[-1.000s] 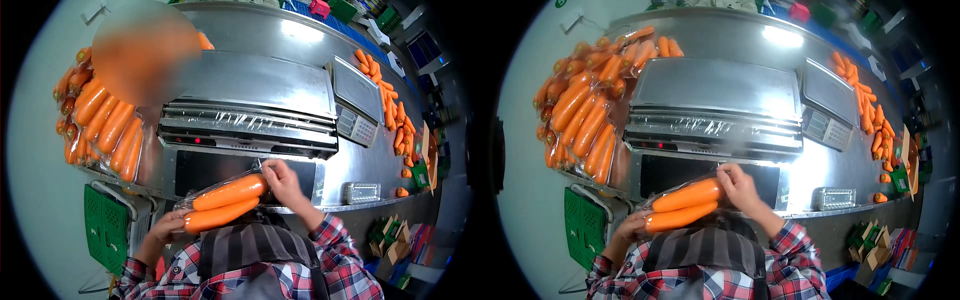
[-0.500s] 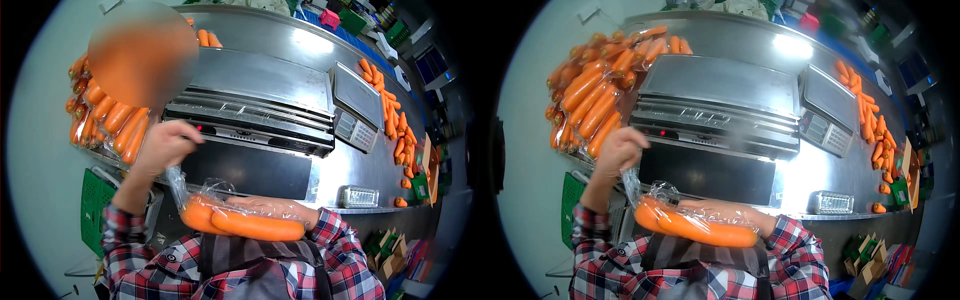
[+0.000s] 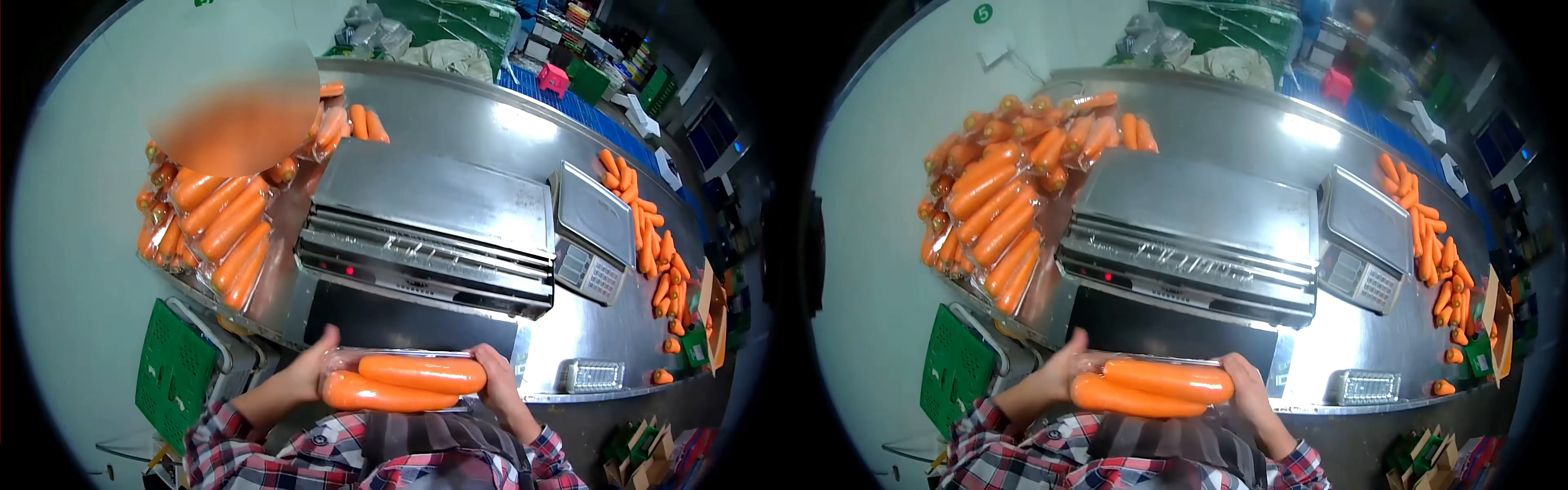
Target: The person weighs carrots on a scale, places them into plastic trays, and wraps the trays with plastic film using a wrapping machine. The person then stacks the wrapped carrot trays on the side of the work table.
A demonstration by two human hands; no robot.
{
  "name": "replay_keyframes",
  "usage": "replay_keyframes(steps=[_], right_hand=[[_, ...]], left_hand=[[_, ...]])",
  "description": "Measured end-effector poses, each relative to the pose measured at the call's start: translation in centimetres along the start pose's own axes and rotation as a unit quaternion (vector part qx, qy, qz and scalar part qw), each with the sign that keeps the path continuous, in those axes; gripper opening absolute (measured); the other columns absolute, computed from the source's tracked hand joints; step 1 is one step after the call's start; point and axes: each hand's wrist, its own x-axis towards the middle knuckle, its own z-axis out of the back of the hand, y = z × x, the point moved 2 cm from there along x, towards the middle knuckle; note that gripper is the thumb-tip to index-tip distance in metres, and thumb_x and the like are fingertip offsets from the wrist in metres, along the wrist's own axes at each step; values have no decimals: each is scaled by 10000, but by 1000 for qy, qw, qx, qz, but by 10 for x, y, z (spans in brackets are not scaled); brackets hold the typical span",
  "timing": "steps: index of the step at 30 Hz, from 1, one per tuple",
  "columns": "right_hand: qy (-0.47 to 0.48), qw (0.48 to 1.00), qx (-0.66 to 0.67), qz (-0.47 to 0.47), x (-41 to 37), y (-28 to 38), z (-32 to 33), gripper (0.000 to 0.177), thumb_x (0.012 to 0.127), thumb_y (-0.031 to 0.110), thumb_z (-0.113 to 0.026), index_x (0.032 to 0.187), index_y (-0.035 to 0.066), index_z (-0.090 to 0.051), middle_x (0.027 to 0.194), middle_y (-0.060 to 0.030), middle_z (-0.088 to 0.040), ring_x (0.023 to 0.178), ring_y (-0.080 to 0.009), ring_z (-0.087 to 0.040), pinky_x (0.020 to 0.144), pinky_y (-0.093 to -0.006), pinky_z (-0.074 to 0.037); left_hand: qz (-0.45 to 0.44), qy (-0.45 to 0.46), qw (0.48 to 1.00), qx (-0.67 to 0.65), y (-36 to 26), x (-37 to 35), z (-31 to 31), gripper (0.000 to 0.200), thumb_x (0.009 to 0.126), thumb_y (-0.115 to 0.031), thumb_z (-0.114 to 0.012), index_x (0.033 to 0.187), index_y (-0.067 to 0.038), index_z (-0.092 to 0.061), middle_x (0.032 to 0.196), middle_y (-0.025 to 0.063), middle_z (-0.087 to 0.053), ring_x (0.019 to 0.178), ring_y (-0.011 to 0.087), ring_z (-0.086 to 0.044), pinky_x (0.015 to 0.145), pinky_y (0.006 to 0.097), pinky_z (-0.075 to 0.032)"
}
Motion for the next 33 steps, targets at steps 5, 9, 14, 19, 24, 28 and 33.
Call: replay_keyframes(steps=[5,9,14,19,24,28,33], right_hand=[[-22,1000,9,-9,4,12,-23,238,941,248,-438,930,31,-534,870,-54,-539,782,-150,-528,757,-267,-432],[37,982,186,22,19,42,-31,243,973,192,-389,1147,41,-465,1166,-172,-545,985,-256,-593,762,-378,-514],[-55,994,97,1,13,21,1,200,961,151,-426,1028,-10,-523,935,-172,-633,784,-241,-641,681,-330,-524],[-150,981,111,-48,5,-26,26,203,955,167,-440,1001,-11,-526,892,-176,-632,735,-240,-642,637,-330,-531],[-146,978,138,-49,-4,-31,47,295,959,277,-460,1076,13,-519,902,-104,-643,660,-141,-636,558,-240,-514],[-193,976,103,-8,-15,-30,84,315,952,312,-457,1050,28,-551,870,-77,-640,661,-128,-629,568,-237,-508],[-357,913,-195,26,-53,-66,180,215,934,165,-489,1059,15,-580,973,-109,-634,816,-183,-639,742,-304,-511]], left_hand=[[-184,-170,936,247,-30,-29,-12,430,956,-361,-457,1060,33,-593,1009,88,-622,888,139,-605,782,283,-482],[-347,-152,887,264,-128,-43,-51,327,952,-299,-464,1013,7,-562,931,115,-620,804,198,-636,701,338,-537],[-474,-109,869,93,-267,0,-59,428,931,-399,-482,1122,-18,-524,1055,115,-605,946,224,-606,828,365,-502],[-558,-20,825,87,-425,82,14,415,948,-343,-402,1248,-62,-456,1293,135,-481,1167,277,-485,982,459,-400],[-529,-68,841,95,-470,105,35,405,859,-228,-515,1225,-54,-499,1206,116,-543,1120,276,-512,977,457,-399],[-508,-117,845,115,-470,114,13,402,837,-193,-535,1208,-40,-512,1173,131,-555,1104,289,-519,966,456,-399],[-504,-140,845,111,-433,69,6,399,810,-149,-561,1187,-24,-529,1132,149,-570,1083,306,-528,952,455,-398]])
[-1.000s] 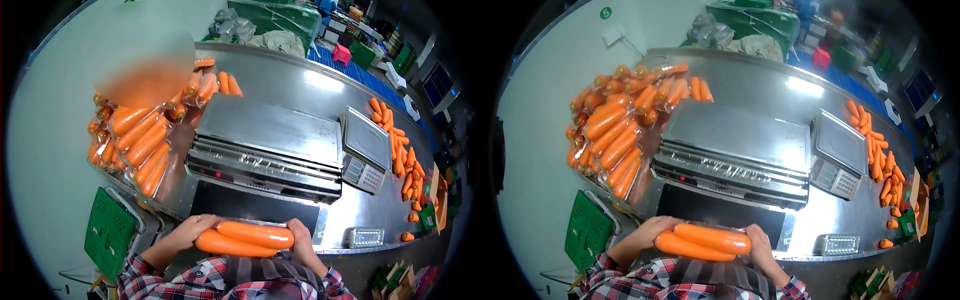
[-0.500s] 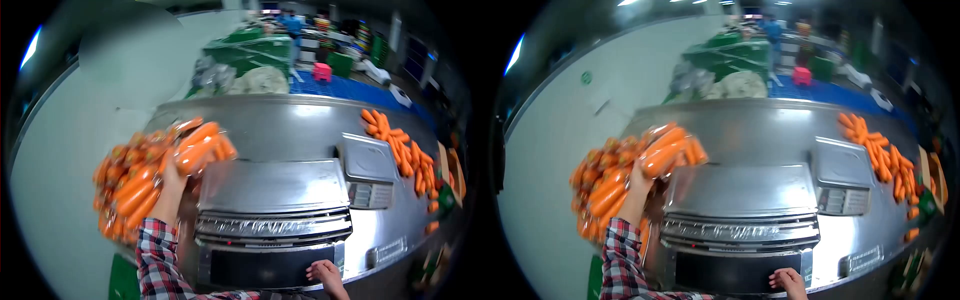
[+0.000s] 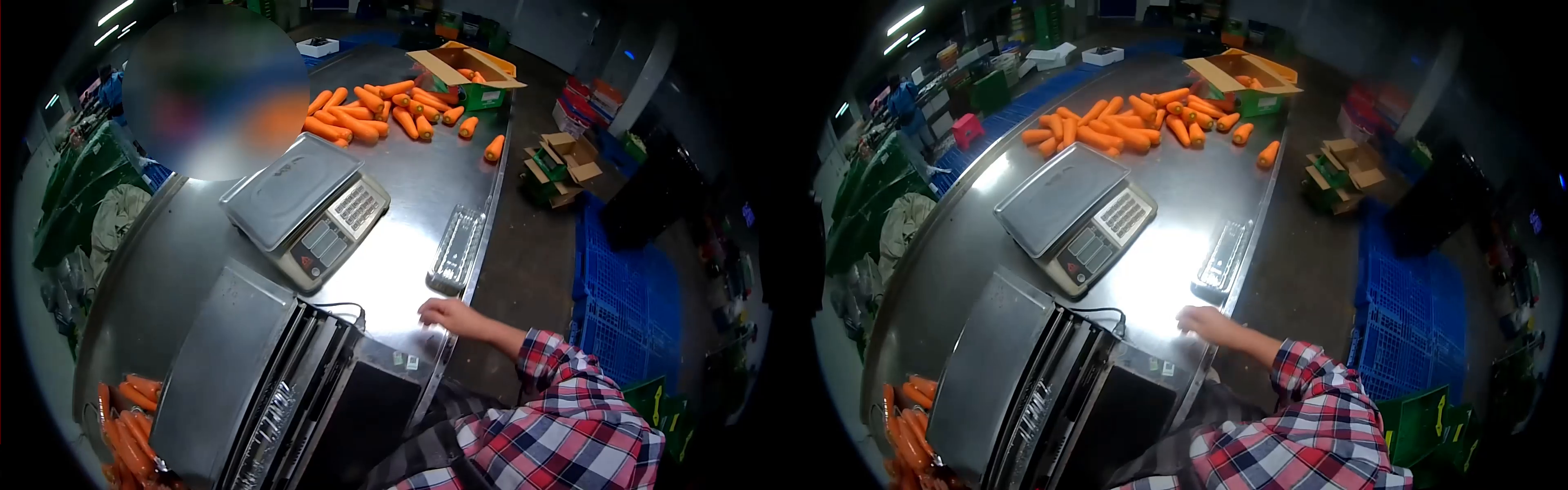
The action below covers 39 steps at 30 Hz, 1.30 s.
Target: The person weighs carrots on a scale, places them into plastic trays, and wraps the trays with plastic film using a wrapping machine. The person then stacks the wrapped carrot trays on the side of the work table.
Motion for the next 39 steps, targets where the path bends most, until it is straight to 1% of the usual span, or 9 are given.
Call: replay_keyframes(steps=[7,13,15,21,24,28,32,35,39], right_hand=[[-24,840,-533,103,32,-73,150,385,802,100,-557,1181,116,-493,1278,-96,-476,1154,-280,-483,953,-403,-381],[24,854,-411,319,82,-127,176,196,752,107,-592,930,28,-571,961,-141,-576,871,-296,-563,762,-396,-458],[59,871,-339,349,99,-123,170,115,754,98,-568,741,32,-475,767,-137,-498,732,-310,-508,669,-409,-421],[139,897,-121,402,118,-93,203,194,745,154,-620,823,30,-493,890,-145,-500,870,-319,-511,765,-418,-413],[196,911,-238,272,164,-107,284,219,783,99,-573,984,12,-556,1036,-168,-540,978,-318,-524,848,-419,-421],[-125,923,-354,78,220,-189,472,370,769,65,-586,1134,54,-524,1126,-163,-552,1104,-302,-490,915,-426,-409],[-43,828,-558,-3,248,-224,557,480,732,54,-640,1188,131,-511,1185,-120,-542,1213,-265,-433,942,-443,-394],[-45,776,-621,104,295,-268,562,297,706,166,-659,996,106,-637,943,-119,-619,933,-299,-594,809,-359,-469],[143,895,-418,68,305,-205,539,494,648,188,-706,1112,88,-566,1004,-151,-616,927,-321,-597,780,-390,-476]], left_hand=[[94,179,976,-75,-5,-131,-60,399,771,-88,-596,1158,-1,-552,1074,175,-591,1055,330,-540,933,453,-397],[-11,43,871,490,107,-189,-193,452,905,-443,-452,1236,-136,-442,802,27,-541,690,146,-545,644,297,-495],[-24,238,880,411,215,-266,-269,392,926,-395,-429,1105,-62,-533,775,55,-589,646,166,-556,657,332,-497],[-169,649,414,615,466,-485,-408,629,703,-70,-681,1274,8,-428,1205,207,-500,1099,395,-485,957,438,-380],[-330,588,481,561,493,-488,-387,383,741,-50,-564,1120,7,-570,1083,196,-572,1031,378,-520,921,482,-388],[-351,531,482,603,512,-484,-363,434,690,-27,-558,1123,-9,-568,1089,193,-560,1035,380,-508,924,486,-383],[-280,517,480,651,500,-490,-376,448,688,1,-546,1132,-45,-570,1080,185,-558,1036,382,-504,922,480,-387],[-254,518,492,652,504,-491,-362,443,713,-4,-570,1153,-56,-560,1100,179,-549,1044,379,-497,930,467,-386],[-249,526,533,614,509,-493,-360,380,698,-49,-648,1069,-48,-565,988,152,-562,903,342,-519,801,434,-404]])
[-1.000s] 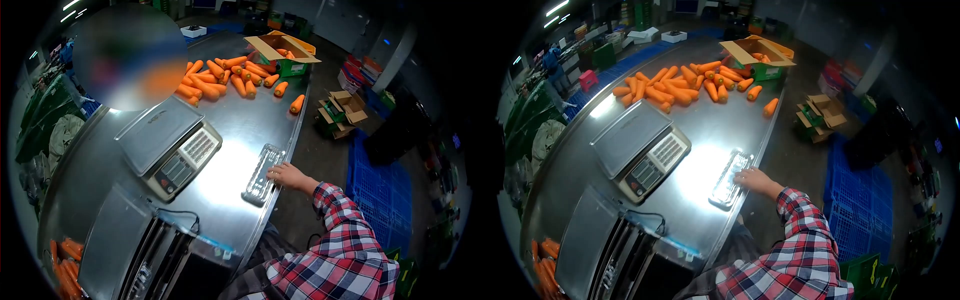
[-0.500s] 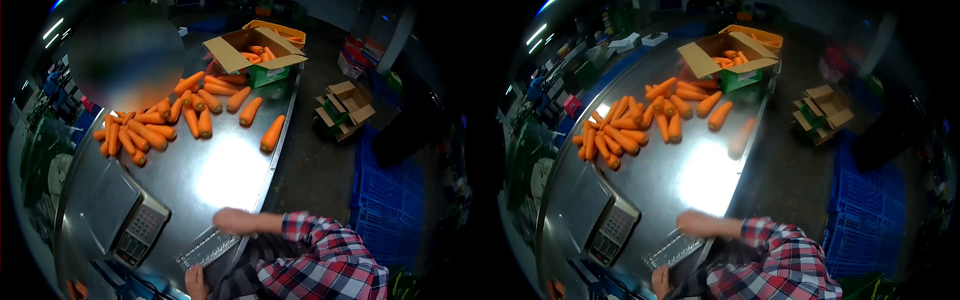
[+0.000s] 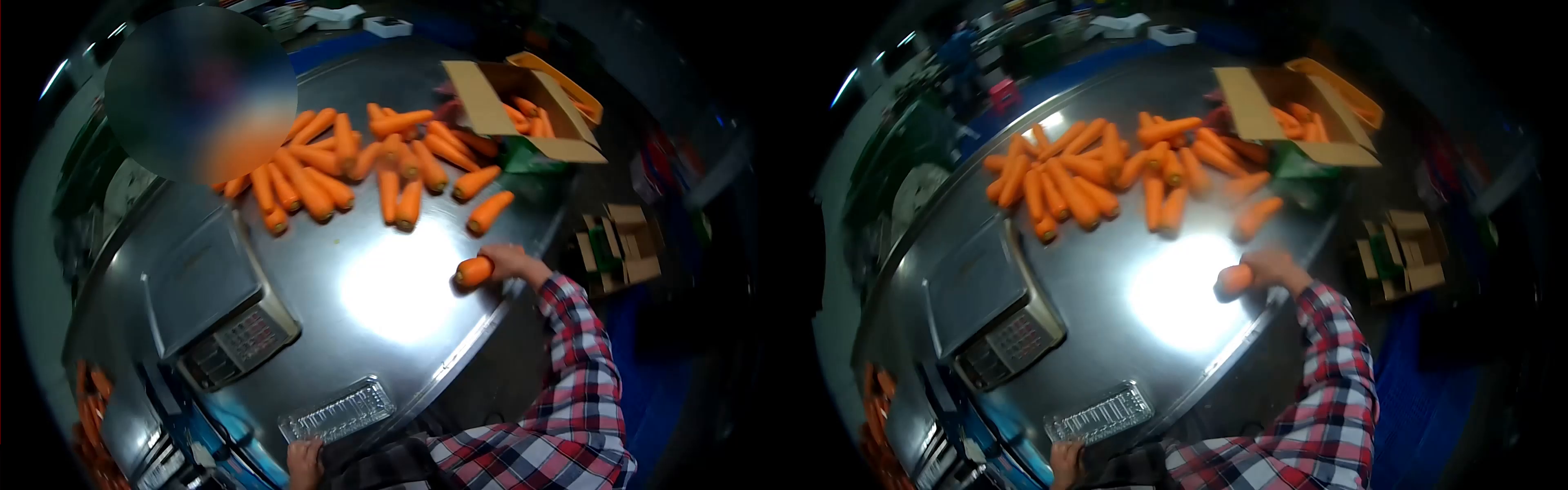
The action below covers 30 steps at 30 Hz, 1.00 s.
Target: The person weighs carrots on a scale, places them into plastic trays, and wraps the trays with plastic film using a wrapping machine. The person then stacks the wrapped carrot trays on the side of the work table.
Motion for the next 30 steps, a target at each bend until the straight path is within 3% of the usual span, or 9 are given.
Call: replay_keyframes(steps=[2,5,9,14,16,20,22,24,30], right_hand=[[20,979,203,1,12,67,13,500,654,180,-689,1115,56,-543,1005,-166,-619,874,-283,-615,731,-374,-492],[-6,949,305,79,56,184,31,578,672,250,-740,1158,40,-509,1025,-120,-600,964,-224,-585,858,-336,-453],[-86,941,208,252,130,336,62,559,670,309,-718,1103,4,-539,1011,-179,-586,914,-318,-589,813,-357,-468],[-165,958,39,232,221,442,35,463,698,370,-681,978,21,-564,942,-176,-568,891,-344,-568,808,-408,-461],[-195,951,-7,240,221,455,36,493,686,393,-694,992,27,-570,977,-174,-562,930,-340,-556,826,-409,-452],[-293,897,22,330,200,428,51,496,714,320,-715,1069,5,-568,1093,-182,-541,1026,-348,-522,885,-403,-431],[-175,960,-3,218,146,434,89,404,790,207,-673,1104,-16,-550,1093,-172,-540,1016,-334,-529,907,-363,-425],[-210,901,163,342,138,391,73,331,847,192,-631,1103,-2,-553,1044,-139,-552,953,-236,-567,822,-317,-465],[-134,935,240,225,95,334,36,260,898,170,-572,1091,-4,-570,994,-88,-621,878,-150,-592,789,-264,-468]], left_hand=[[7,-28,999,-17,-9,8,10,270,698,-68,-657,959,-61,-591,872,122,-573,803,307,-542,707,412,-419],[34,-26,999,-11,-11,7,13,117,723,-93,-638,836,-107,-610,777,75,-556,764,264,-548,666,390,-420],[-1,-23,999,30,-10,5,18,95,695,-126,-653,751,-120,-577,741,44,-523,747,237,-544,640,366,-416],[-30,-28,998,41,-19,8,31,200,693,-167,-649,888,-130,-628,871,37,-580,806,217,-559,690,351,-437],[-58,-34,995,75,-26,2,41,236,710,-145,-622,942,-111,-651,915,56,-617,807,207,-580,707,342,-451],[4,-262,964,37,-30,6,70,138,696,-30,-643,834,-41,-641,785,79,-621,697,229,-587,622,328,-454],[59,-308,949,-39,-33,22,94,115,691,5,-666,790,-22,-613,751,88,-589,677,247,-547,595,337,-433],[39,-331,942,-32,-28,40,99,106,691,-8,-671,749,-43,-589,718,83,-544,657,252,-513,586,343,-420],[-25,-209,977,29,21,95,59,126,736,-123,-644,740,-70,-530,741,70,-490,743,260,-496,644,358,-435]])
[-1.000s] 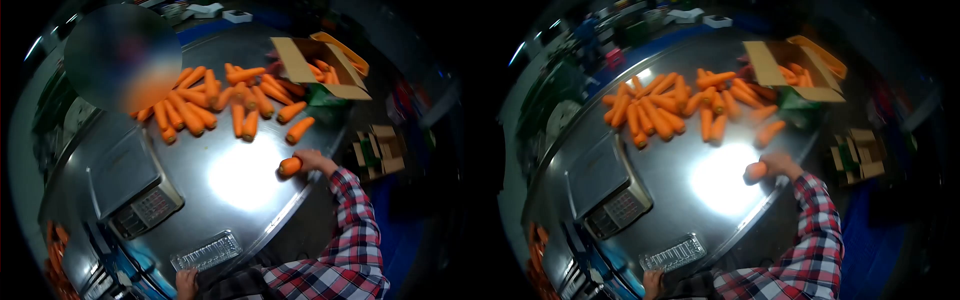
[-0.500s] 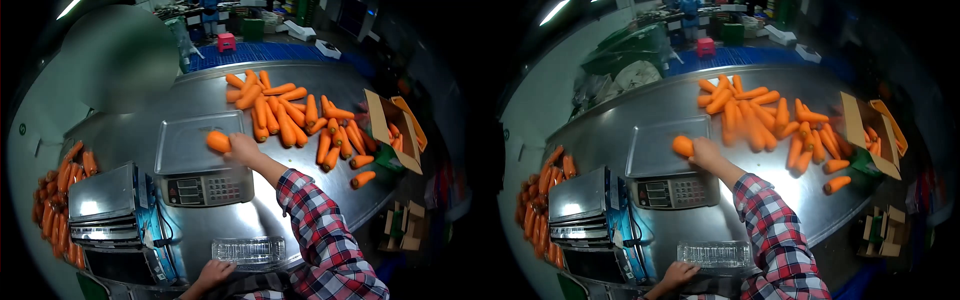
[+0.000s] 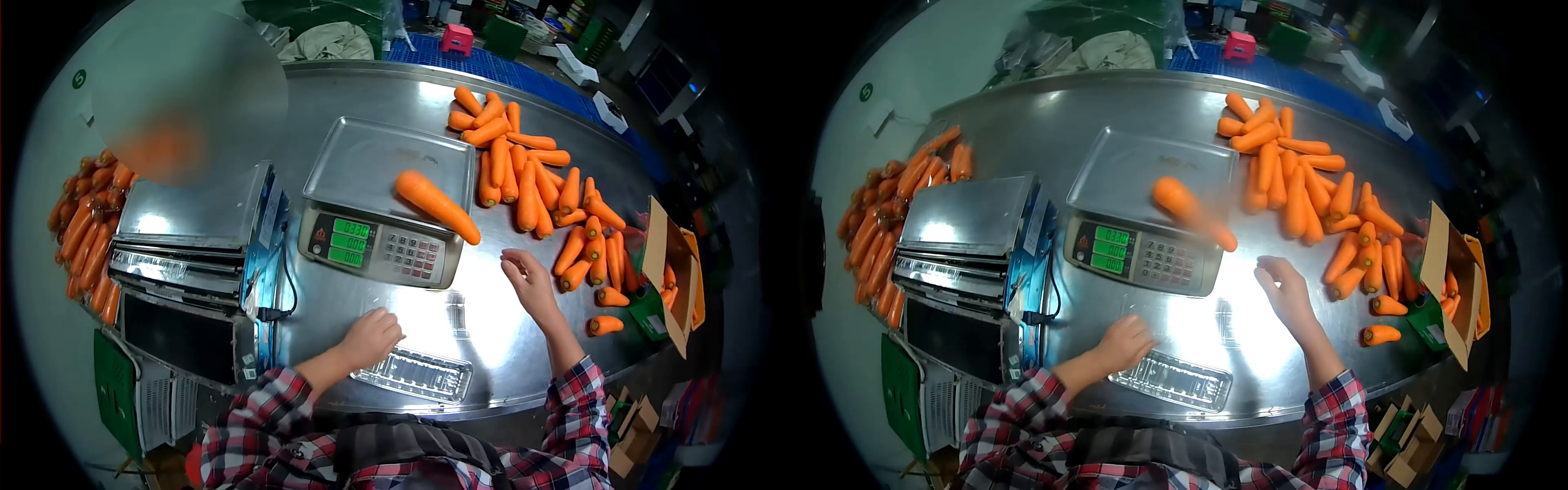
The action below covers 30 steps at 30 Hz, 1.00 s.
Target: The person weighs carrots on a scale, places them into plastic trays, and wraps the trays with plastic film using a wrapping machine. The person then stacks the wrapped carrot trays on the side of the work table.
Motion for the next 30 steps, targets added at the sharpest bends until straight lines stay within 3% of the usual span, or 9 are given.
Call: replay_keyframes(steps=[12,15,17,19,21,23,25,26,30], right_hand=[[-103,985,-81,108,55,27,-11,307,875,149,-591,1131,-6,-526,1086,-148,-538,1003,-250,-550,849,-321,-453],[-115,961,-236,90,78,29,-22,411,852,215,-623,1172,-13,-500,1100,-196,-531,1020,-318,-534,865,-378,-442],[-62,955,-288,21,86,29,-34,646,824,419,-613,1273,0,-411,1076,-243,-545,1011,-374,-538,854,-427,-440],[57,951,-301,-45,90,26,-50,677,818,462,-599,1290,21,-393,967,-224,-595,914,-385,-579,813,-429,-460],[62,961,-264,-47,92,11,-61,609,838,452,-584,1257,33,-442,886,-214,-615,839,-398,-596,748,-434,-478],[43,995,-85,-5,84,-7,-58,521,876,426,-546,1210,29,-496,866,-161,-621,785,-293,-612,669,-366,-494],[139,975,133,-113,59,8,-35,450,912,386,-503,1188,31,-527,844,-72,-597,736,-154,-574,629,-280,-483],[160,964,199,-78,45,-7,-38,436,931,354,-482,1225,33,-509,852,-16,-549,742,-81,-516,633,-223,-467],[284,917,259,-106,-27,-23,-36,451,954,371,-435,1300,82,-455,936,-21,-557,768,-89,-518,682,-234,-446]], left_hand=[[90,222,965,-110,-5,-32,-66,182,742,-168,-656,840,-49,-560,864,94,-552,847,277,-536,764,378,-454],[94,217,968,-77,-2,-26,-63,232,733,-188,-672,906,-64,-581,877,83,-550,865,263,-532,784,375,-445],[74,190,978,-37,11,-16,-62,285,724,-211,-684,962,-81,-595,883,74,-548,880,252,-527,797,371,-436],[68,198,976,-53,13,-8,-55,331,727,-244,-695,1020,-108,-620,875,63,-551,891,246,-520,808,367,-421],[52,210,973,-81,5,-4,-51,330,734,-254,-697,1022,-109,-630,885,63,-558,901,248,-523,813,364,-419],[77,135,981,-116,3,-5,-45,280,763,-220,-688,999,-81,-633,960,72,-583,942,263,-523,822,370,-425],[138,25,981,-131,1,-11,-30,275,771,-198,-683,1000,-59,-623,1004,94,-587,976,277,-523,841,377,-426],[168,-17,977,-130,2,-12,-18,344,766,-188,-687,1061,-41,-589,1063,119,-563,998,295,-516,855,385,-424],[280,-159,934,-156,-1,-4,18,645,728,-205,-726,1268,-8,-432,1259,191,-442,1101,346,-469,928,399,-391]])
